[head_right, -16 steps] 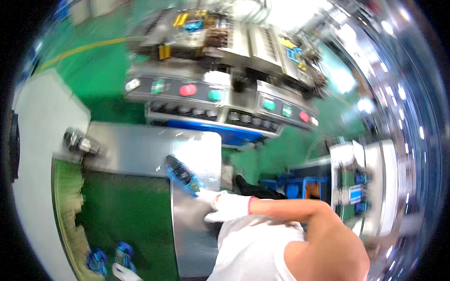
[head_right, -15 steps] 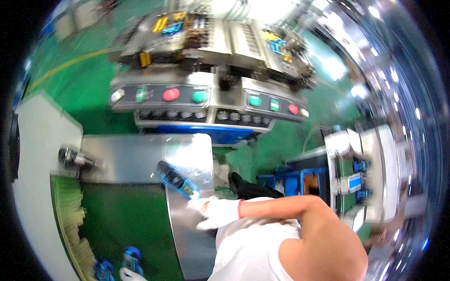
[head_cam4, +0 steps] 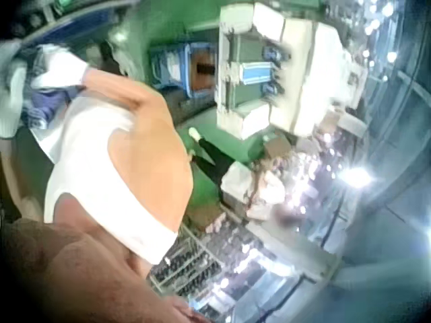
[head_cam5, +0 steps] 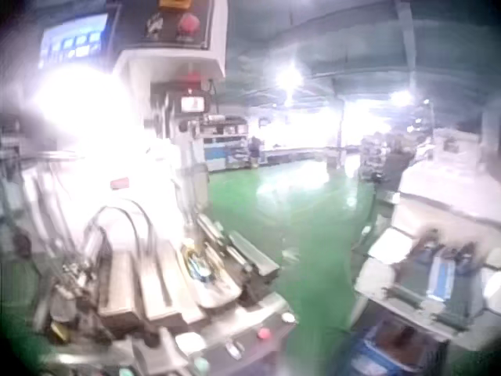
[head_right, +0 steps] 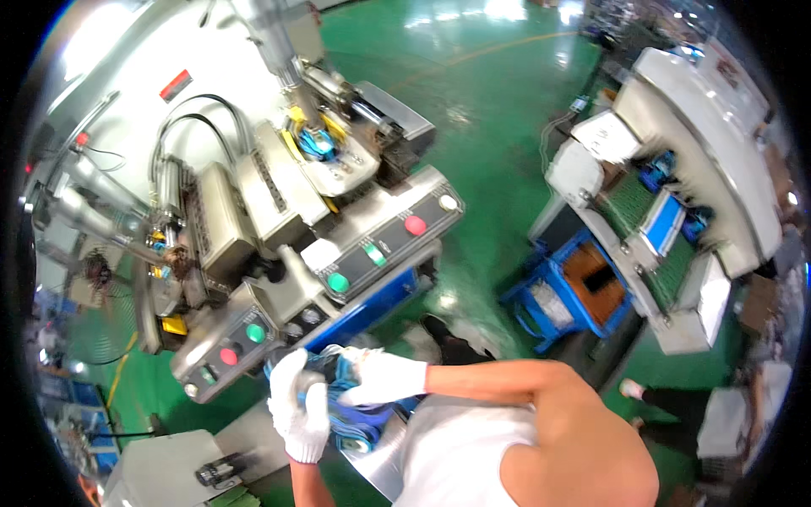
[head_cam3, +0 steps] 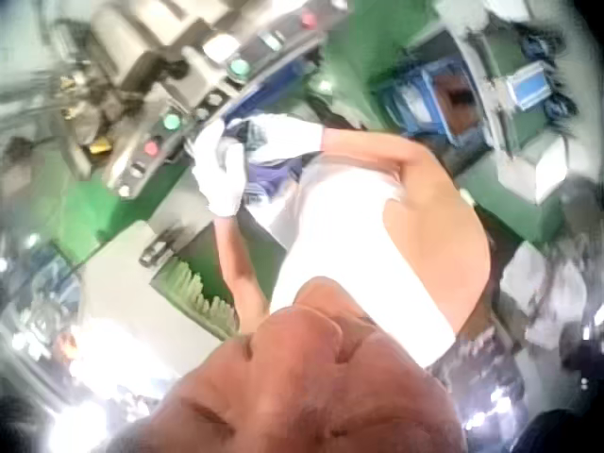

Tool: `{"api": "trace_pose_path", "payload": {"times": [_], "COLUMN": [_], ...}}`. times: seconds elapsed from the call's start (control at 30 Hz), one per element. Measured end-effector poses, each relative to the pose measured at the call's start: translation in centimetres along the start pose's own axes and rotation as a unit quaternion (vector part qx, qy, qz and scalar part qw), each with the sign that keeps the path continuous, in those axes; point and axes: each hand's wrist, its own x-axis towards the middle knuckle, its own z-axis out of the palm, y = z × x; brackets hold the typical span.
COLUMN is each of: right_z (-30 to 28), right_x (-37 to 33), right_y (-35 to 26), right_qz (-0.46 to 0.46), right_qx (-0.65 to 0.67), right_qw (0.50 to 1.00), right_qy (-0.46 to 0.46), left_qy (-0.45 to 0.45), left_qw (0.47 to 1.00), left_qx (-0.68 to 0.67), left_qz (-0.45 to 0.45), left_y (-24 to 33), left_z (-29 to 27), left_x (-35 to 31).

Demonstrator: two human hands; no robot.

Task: The person takes shoes from a cart, places them onto a machine to be pressed, and then sets them onto a conveyor belt.

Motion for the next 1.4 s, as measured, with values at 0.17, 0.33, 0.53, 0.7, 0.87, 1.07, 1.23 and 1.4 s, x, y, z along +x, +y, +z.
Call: {"api": "trace_pose_path", "payload": {"times": [0.17, 0.33, 0.53, 0.7, 0.87, 1.07, 1.23, 1.4], "right_z": [-11.8, -18.5, -22.4, -23.4, -23.6, -30.2, -36.6, -27.4], "right_x": [-2.9, -3.4, -5.3, -6.0, -1.7, 13.2, 36.9, 48.8], "right_y": [0.6, 6.2, 6.3, 4.2, 8.5, 6.4, 9.7, 15.1], "right_qz": [0.102, 0.100, 0.118, 0.281, 0.176, 0.093, 0.048, 0.041], "right_qx": [0.522, 0.547, 0.498, 0.401, 0.359, 0.301, 0.103, -0.477], "right_qw": [0.837, 0.788, 0.771, 0.786, 0.814, 0.879, 0.969, 0.865], "right_qy": [0.126, 0.265, 0.380, 0.379, 0.421, 0.357, 0.221, 0.152], "left_qy": [0.150, 0.059, 0.091, 0.116, 0.089, 0.076, 0.010, 0.089], "left_qw": [0.987, 0.992, 0.963, 0.931, 0.949, 0.954, 0.923, 0.803], "left_qx": [-0.056, -0.066, 0.081, 0.249, 0.007, -0.117, -0.110, -0.162], "left_qz": [0.027, -0.094, -0.241, -0.238, -0.302, -0.265, -0.369, -0.567], "left_y": [0.2, -6.2, -15.3, -21.7, -20.5, -8.0, -8.4, -5.1], "left_z": [3.8, 13.2, 24.2, 29.5, 19.8, 10.1, 5.7, 7.7], "left_x": [15.7, 30.6, 45.4, 49.2, 48.7, 33.5, 12.6, -7.2]}}
